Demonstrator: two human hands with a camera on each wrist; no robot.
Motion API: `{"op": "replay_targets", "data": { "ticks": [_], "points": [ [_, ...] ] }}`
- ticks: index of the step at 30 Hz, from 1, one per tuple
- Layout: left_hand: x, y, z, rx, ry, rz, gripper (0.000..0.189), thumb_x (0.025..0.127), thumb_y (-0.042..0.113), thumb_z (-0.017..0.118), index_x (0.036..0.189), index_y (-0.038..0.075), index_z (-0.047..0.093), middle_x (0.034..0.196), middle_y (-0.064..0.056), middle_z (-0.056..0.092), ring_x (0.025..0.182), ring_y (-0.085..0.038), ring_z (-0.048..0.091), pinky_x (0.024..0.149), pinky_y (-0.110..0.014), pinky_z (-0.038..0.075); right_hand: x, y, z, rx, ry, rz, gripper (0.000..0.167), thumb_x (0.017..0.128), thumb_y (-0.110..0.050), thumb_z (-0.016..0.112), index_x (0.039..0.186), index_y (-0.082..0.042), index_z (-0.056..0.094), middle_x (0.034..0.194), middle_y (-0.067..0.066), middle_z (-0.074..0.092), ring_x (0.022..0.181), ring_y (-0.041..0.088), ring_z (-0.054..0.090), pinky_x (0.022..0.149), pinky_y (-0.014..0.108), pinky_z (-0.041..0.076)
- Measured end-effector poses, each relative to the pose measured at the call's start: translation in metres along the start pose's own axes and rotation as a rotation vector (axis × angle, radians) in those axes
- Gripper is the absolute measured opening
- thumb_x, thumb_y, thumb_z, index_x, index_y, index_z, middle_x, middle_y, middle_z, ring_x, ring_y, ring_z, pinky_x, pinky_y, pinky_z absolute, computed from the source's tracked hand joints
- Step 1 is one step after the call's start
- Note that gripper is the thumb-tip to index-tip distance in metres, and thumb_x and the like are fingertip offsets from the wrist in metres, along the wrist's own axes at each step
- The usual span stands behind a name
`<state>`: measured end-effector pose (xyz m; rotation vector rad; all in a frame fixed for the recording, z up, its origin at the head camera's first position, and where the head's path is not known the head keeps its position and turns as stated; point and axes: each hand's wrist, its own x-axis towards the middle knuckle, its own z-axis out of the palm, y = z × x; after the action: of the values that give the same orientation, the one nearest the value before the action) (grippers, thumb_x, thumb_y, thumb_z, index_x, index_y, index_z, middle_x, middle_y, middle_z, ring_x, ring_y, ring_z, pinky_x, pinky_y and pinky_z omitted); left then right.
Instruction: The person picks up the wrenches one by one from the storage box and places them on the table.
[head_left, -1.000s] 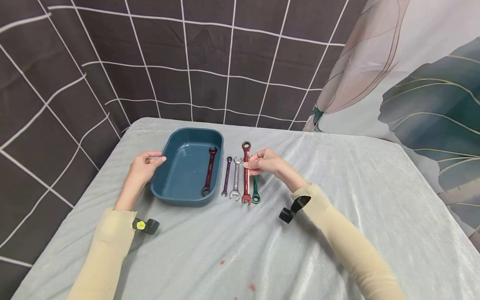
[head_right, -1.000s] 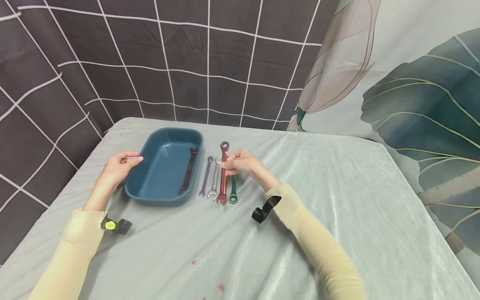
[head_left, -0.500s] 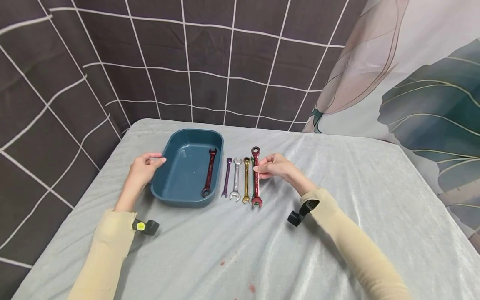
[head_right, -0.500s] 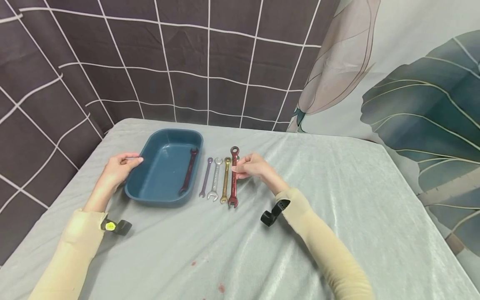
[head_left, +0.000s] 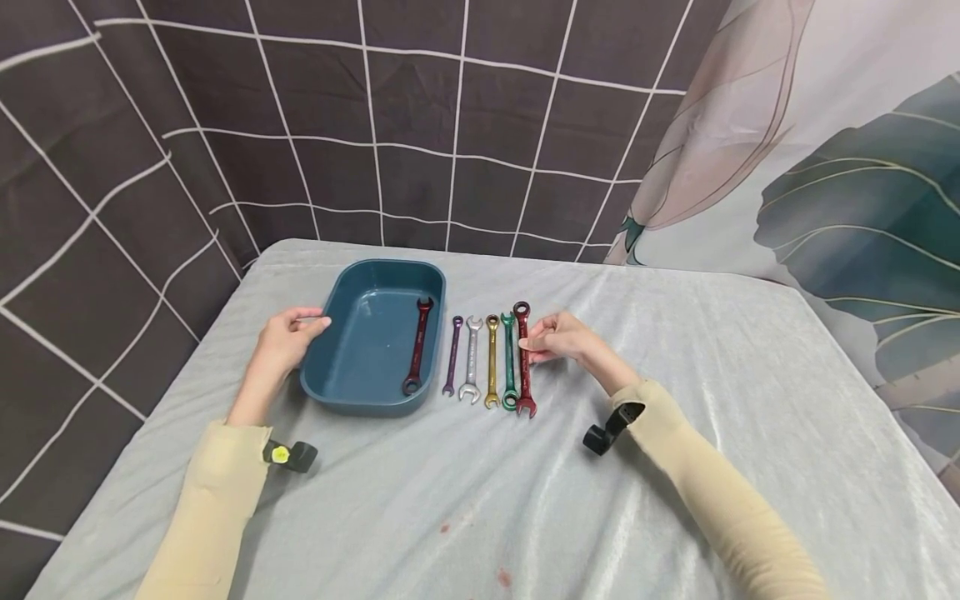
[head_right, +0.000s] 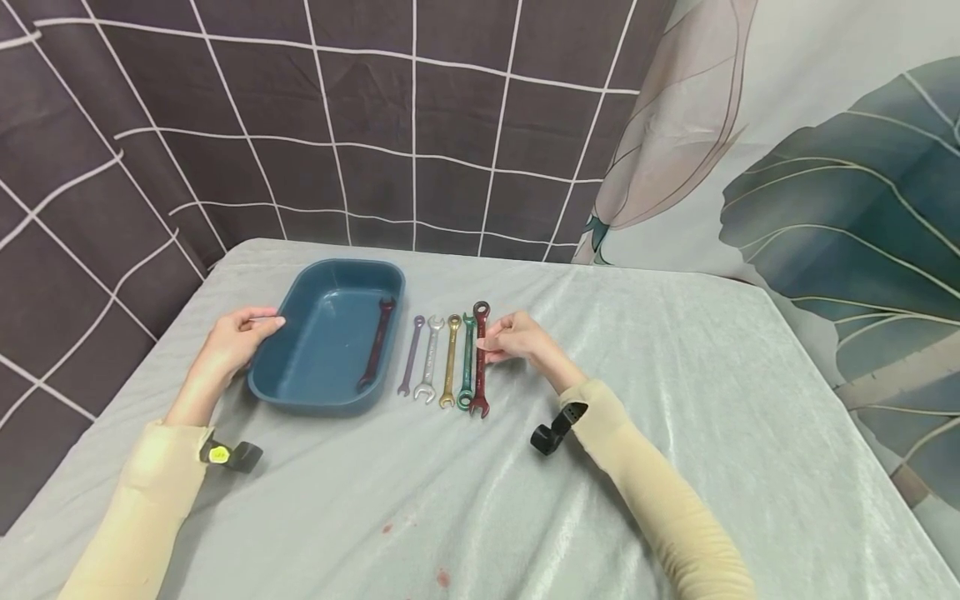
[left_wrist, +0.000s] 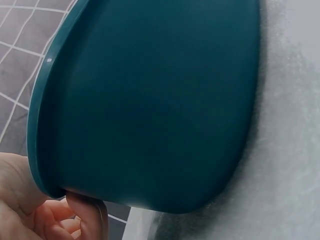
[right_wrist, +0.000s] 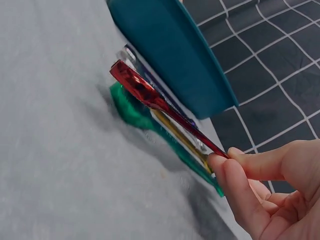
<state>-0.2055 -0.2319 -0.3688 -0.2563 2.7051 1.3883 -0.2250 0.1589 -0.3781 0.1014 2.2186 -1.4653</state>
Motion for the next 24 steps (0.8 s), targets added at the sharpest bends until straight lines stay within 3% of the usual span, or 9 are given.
{"op": "replay_targets", "data": {
  "ticks": [14, 24],
  "points": [
    [0.0006, -0.0007, -0.0012, -0.010, -0.010, -0.017, 0.050, 0.098, 0.032, 0.054, 0.135, -0.001, 0.050, 0.105, -0.015, 0.059, 0.064, -0.002, 0.050, 0.056, -0.022, 0.045, 0.0050, 0.0075, -0.0060, -0.022, 0.014, 0.029, 0.018, 0.089, -0.002, 0.066, 0.098, 0.010, 0.057, 0.062, -0.002, 0.060, 0.052, 0.005, 0.059, 0.057, 0.017, 0.053],
    [0.0002, 0.0008, -0.0004, -0.016, -0.010, -0.016, 0.050, 0.098, 0.031, 0.053, 0.136, -0.002, 0.049, 0.115, -0.022, 0.059, 0.067, -0.003, 0.051, 0.057, -0.021, 0.044, 0.0053, 0.0100, -0.0005, -0.077, 0.060, 0.051, 0.020, 0.086, -0.004, 0.070, 0.097, 0.009, 0.060, 0.065, 0.000, 0.059, 0.051, 0.005, 0.059, 0.056, 0.018, 0.053]
  ]
}}
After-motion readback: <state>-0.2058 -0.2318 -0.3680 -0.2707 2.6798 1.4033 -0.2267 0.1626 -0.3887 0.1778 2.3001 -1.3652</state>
